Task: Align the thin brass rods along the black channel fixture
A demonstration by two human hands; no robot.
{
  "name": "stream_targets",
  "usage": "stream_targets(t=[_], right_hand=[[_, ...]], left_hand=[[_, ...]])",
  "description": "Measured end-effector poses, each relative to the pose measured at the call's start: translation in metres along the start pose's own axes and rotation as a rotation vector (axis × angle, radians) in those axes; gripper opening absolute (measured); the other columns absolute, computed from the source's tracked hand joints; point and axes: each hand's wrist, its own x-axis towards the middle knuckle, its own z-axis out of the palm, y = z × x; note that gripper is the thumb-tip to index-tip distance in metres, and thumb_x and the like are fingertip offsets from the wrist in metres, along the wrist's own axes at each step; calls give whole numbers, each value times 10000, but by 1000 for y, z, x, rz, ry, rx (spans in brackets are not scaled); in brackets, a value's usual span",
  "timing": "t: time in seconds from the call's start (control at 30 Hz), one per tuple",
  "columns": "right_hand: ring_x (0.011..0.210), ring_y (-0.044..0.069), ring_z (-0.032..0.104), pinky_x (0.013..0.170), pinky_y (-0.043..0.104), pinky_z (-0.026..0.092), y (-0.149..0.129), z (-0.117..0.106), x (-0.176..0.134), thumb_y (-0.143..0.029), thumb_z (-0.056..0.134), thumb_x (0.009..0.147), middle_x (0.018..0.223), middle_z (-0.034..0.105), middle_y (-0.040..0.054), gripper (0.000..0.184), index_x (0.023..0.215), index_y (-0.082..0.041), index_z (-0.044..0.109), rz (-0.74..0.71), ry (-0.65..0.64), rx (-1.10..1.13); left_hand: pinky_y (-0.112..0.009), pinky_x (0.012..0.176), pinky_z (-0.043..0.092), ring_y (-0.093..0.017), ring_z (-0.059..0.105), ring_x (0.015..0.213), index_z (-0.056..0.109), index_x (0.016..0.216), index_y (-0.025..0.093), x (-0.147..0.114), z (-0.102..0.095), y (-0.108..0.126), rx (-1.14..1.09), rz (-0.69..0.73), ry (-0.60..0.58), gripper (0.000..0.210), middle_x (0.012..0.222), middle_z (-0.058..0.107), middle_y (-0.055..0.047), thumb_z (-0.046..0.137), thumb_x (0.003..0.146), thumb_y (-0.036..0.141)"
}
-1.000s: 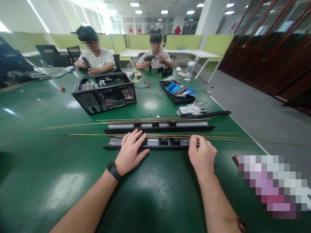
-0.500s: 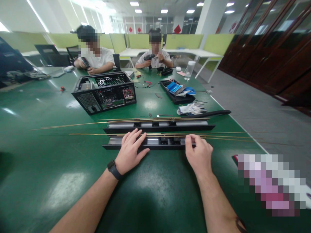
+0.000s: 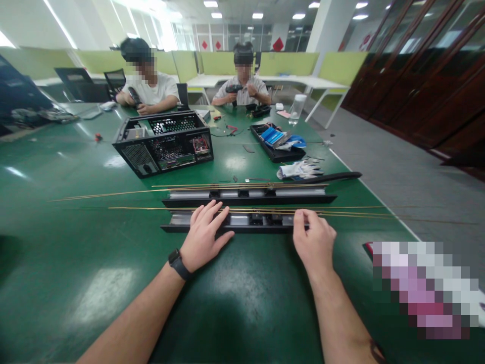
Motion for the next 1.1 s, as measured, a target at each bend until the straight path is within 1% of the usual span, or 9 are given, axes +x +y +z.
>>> stream_targets(t=[0.13, 0.27, 0.43, 0.6, 0.83, 0.97, 1.1], right_hand=[[886, 278, 673, 875, 403, 462, 0, 0, 0, -539, 459, 1033, 947, 786, 123, 454, 1055, -208, 769, -11, -17, -2], [938, 293, 671, 902, 415, 454, 7, 0, 3, -528, 426, 1044, 970, 782, 140, 487, 1076, -193, 777, 60, -5, -32], [932, 296, 640, 881, 425, 438, 14, 0, 6, -533, 426, 1039, 959, 767, 146, 494, 1076, -192, 781, 135, 19, -66], [952, 308, 634, 891, 445, 432, 13, 1, 6, -529, 419, 1038, 977, 767, 149, 490, 1060, -200, 781, 150, 33, -74], [938, 304, 621, 883, 445, 440, 17, 4, 6, -527, 421, 1036, 953, 754, 140, 481, 1056, -207, 780, 153, 69, -90], [958, 315, 627, 901, 462, 439, 18, 5, 7, -524, 421, 1035, 952, 755, 144, 482, 1062, -202, 778, 166, 81, -98], [976, 324, 641, 914, 475, 443, 18, 5, 7, -527, 422, 1030, 959, 757, 147, 478, 1076, -204, 771, 187, 62, -110]], left_hand=[[-607, 1333, 338, -366, 465, 1596, 589, 1573, 220, 0, 0, 0, -1, -1, -4, 589, 1629, 590, -171, 716, 1023, 386], [-613, 1327, 350, -371, 466, 1595, 592, 1570, 221, 1, -1, 0, -5, 1, -12, 590, 1628, 589, -176, 722, 1017, 382], [-617, 1323, 352, -373, 469, 1592, 596, 1557, 187, 1, -2, 0, -2, 10, -10, 578, 1623, 591, -190, 711, 1027, 386], [-617, 1323, 351, -367, 465, 1596, 590, 1563, 205, 1, -2, 0, -4, 4, -15, 581, 1632, 586, -181, 712, 1024, 386], [-612, 1323, 355, -367, 464, 1596, 588, 1571, 238, 2, -2, 0, -11, -4, -16, 594, 1631, 586, -167, 727, 1009, 375], [-614, 1321, 358, -367, 465, 1594, 591, 1566, 229, 2, -2, 1, -12, -4, -24, 590, 1628, 588, -171, 723, 1011, 379], [-616, 1319, 360, -370, 463, 1595, 593, 1559, 199, 1, -2, 0, -8, 4, -19, 582, 1629, 585, -184, 712, 1022, 389]])
